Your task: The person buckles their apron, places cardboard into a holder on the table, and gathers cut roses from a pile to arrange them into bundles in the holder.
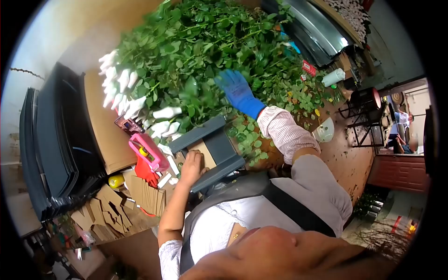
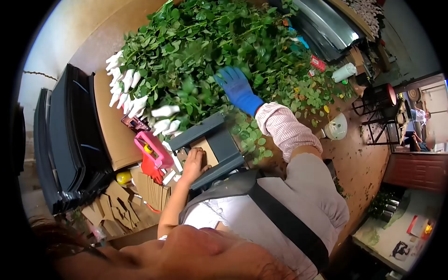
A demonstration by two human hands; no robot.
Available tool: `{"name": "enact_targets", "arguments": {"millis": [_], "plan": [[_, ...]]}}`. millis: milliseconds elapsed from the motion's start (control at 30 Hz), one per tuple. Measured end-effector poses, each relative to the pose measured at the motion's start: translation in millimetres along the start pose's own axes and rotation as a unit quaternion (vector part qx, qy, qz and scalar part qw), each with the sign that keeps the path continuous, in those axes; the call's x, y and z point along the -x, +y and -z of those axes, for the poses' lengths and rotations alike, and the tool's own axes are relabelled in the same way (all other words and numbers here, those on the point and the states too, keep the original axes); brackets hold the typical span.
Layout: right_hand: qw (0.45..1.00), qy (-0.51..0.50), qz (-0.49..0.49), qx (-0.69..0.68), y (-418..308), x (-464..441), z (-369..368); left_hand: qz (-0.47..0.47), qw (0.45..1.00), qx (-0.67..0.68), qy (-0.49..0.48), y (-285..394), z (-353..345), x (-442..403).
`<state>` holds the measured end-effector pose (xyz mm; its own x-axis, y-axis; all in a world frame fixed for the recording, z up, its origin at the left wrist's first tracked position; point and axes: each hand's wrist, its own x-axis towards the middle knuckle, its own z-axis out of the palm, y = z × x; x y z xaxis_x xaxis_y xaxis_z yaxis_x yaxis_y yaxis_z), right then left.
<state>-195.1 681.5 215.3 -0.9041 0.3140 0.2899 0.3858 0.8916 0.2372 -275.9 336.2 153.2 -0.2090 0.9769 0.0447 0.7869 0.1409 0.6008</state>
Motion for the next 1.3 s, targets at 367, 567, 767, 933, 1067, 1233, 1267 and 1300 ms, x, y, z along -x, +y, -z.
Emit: {"name": "enact_targets", "arguments": {"millis": [367,567,767,933,1067,1233,1267,1300], "plan": [[0.892,-0.389,-0.064,-0.220,-17.8,105.5,-28.8,0.031,0.999,-0.007,-0.016,-8.1,-10.5,2.0],[0.948,0.035,-0.077,-0.306,4.9,20.3,39.6,0.014,1.000,-0.001,0.004,-5.4,-8.3,1.4],[0.894,-0.081,-0.208,-0.389,-21.2,-47.4,-43.9,0.009,1.000,-0.018,-0.008,-6.5,-7.7,2.0],[0.985,0.080,0.022,-0.152,-12.0,-33.1,47.3,0.027,1.000,-0.004,0.004,-8.8,-12.2,3.3],[0.983,0.075,0.038,-0.164,4.9,-30.4,56.6,0.018,1.000,-0.008,-0.005,-9.3,-9.6,6.4],[0.986,-0.034,0.000,-0.163,27.4,-29.4,62.4,0.004,1.000,-0.007,0.000,-8.9,-11.4,4.9],[0.987,0.035,0.018,-0.159,33.5,-25.6,61.5,0.009,1.000,-0.011,-0.005,-7.5,-9.8,5.2],[0.981,0.110,0.026,-0.161,36.2,-26.4,65.2,0.001,1.000,-0.016,-0.012,-9.8,-10.6,4.1]]}}
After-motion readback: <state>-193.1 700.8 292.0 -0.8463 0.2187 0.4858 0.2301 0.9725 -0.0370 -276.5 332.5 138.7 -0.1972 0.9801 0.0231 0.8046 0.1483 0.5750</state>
